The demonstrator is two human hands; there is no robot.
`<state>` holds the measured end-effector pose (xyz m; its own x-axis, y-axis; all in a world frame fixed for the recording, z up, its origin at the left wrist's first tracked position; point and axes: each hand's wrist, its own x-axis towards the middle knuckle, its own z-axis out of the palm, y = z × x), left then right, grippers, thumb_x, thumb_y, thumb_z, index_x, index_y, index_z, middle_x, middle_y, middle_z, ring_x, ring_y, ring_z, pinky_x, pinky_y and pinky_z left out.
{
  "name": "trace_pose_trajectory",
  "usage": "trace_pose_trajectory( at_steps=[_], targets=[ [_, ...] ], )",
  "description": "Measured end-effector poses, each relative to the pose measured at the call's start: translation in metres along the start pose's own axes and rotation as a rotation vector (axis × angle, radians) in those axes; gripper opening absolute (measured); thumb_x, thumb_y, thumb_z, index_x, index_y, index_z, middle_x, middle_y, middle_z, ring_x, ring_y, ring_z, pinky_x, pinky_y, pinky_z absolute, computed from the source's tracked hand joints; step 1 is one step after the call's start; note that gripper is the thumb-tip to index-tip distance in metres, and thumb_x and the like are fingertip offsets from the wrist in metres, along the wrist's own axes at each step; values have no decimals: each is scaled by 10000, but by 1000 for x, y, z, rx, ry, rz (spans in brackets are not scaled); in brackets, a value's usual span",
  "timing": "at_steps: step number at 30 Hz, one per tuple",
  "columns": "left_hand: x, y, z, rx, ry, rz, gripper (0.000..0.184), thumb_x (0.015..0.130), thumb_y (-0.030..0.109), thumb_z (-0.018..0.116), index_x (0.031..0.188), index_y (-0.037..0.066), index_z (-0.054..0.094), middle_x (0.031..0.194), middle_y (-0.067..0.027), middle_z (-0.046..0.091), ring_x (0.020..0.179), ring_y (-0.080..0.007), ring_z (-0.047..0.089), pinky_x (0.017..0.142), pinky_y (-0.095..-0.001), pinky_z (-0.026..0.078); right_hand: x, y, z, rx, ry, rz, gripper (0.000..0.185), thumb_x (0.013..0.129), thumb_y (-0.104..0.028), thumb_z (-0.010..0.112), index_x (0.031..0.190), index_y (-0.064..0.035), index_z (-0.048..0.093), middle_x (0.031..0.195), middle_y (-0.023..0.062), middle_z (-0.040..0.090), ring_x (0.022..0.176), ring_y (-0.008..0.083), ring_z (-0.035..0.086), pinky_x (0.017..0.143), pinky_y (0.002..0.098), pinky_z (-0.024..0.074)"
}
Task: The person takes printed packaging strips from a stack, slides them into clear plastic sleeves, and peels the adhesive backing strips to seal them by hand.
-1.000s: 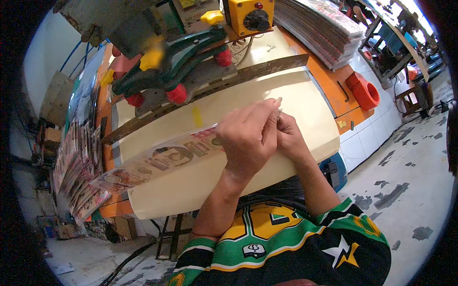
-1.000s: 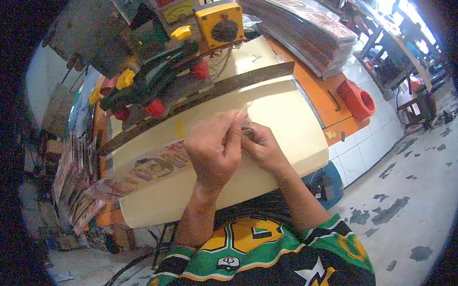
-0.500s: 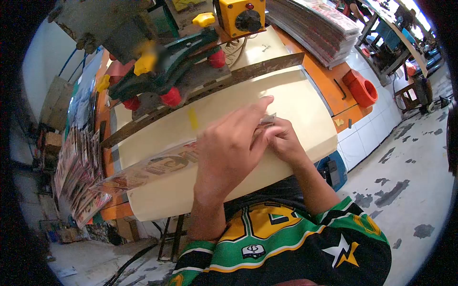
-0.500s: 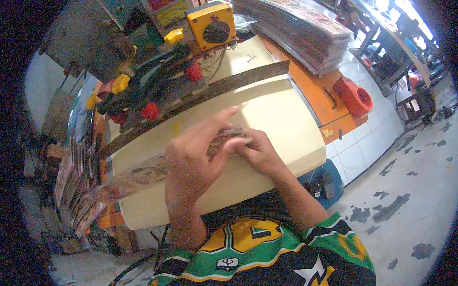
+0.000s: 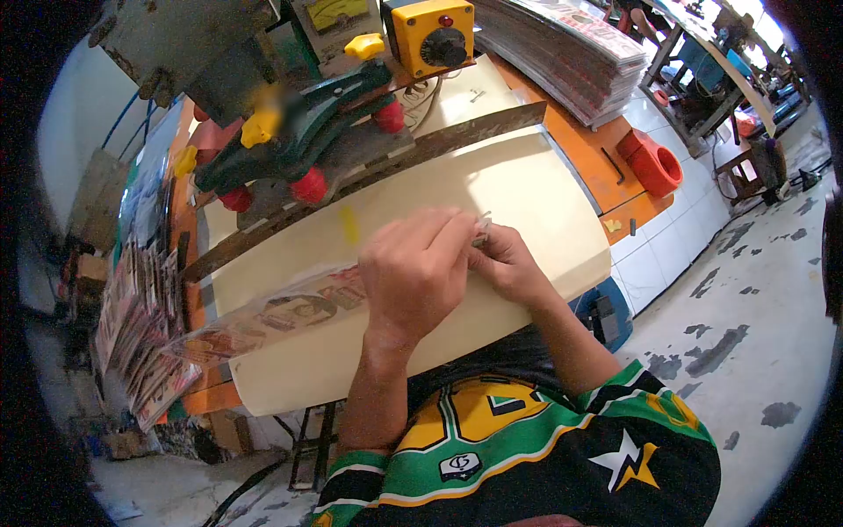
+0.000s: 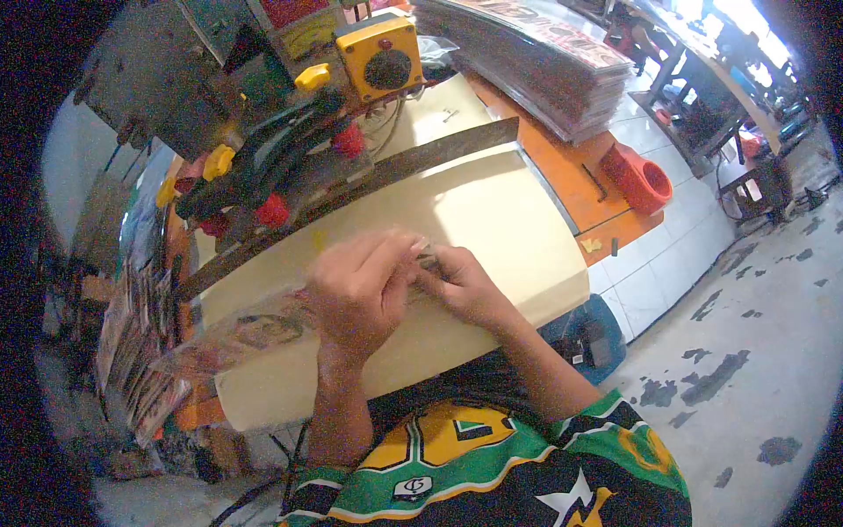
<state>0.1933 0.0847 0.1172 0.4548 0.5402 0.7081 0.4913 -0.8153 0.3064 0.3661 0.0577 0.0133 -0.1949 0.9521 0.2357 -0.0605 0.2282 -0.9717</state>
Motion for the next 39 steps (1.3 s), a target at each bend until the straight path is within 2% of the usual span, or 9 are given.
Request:
trace_pose_trajectory(
  at_steps=[5,7,11,13,19,29,31,34,39],
  targets=[
    [-8,-12,4,-17,126,50,57,865,103,724,906,66,713,822,-82,706,763,-272,696,654,-400,497,3,-12,10,-86,-78,-75,260,1047,-195,613,1237,-24,660,1037,128,737,950,182,693,869,364,540],
    [-6,-9,3,-9,164,-3,56,898,116,719,899,60,714,792,-86,701,733,-282,684,662,-397,478,3,-13,13,-117,-63,-85,270,1047,-207,615,1239,-21,653,1040,132,740,948,193,701,862,365,542],
    [-8,-3,-1,17,147,-73,81,903,136,719,915,56,718,825,-96,713,740,-290,678,670,-397,463,1,-13,18,-115,-34,-11,289,1044,-227,626,1241,-15,636,1027,141,749,927,217,719,837,371,550],
    [-7,-5,-9,-51,-29,-176,102,919,159,709,934,59,718,856,-99,719,756,-299,673,676,-401,453,3,-20,21,-105,-40,-6,282,1044,-227,628,1228,-14,639,1007,140,749,915,212,719,828,370,551],
    [-6,-1,-20,-158,-158,-228,128,930,189,691,980,77,728,900,-106,730,824,-324,685,726,-437,481,2,-17,21,-131,-46,-40,275,1032,-210,650,1215,-5,647,982,133,753,884,169,712,796,348,557],
    [-7,1,-20,-80,-163,-208,112,933,166,678,962,69,723,897,-113,724,836,-324,686,724,-440,484,1,-16,22,-39,-79,1,255,997,-197,705,1157,-2,670,953,135,750,856,155,694,779,343,559],
    [-11,-1,-15,-61,-47,-137,93,928,143,685,936,55,714,871,-119,711,817,-330,677,708,-442,481,2,-20,19,-81,-144,32,262,995,-213,707,1147,-2,675,967,135,752,862,166,699,786,350,559],
    [-17,-5,-8,-187,63,-189,94,918,139,702,919,45,710,852,-126,700,804,-338,668,704,-449,483,4,-28,22,-104,-217,44,280,992,-239,708,1131,2,681,983,135,756,868,188,708,797,363,561],
    [-11,-6,-14,-204,-55,-217,162,900,200,732,962,51,717,876,-119,709,825,-332,673,724,-457,494,6,-32,22,-125,-195,76,266,993,-230,695,1122,3,684,982,135,758,874,231,716,816,382,565]
  ],
)
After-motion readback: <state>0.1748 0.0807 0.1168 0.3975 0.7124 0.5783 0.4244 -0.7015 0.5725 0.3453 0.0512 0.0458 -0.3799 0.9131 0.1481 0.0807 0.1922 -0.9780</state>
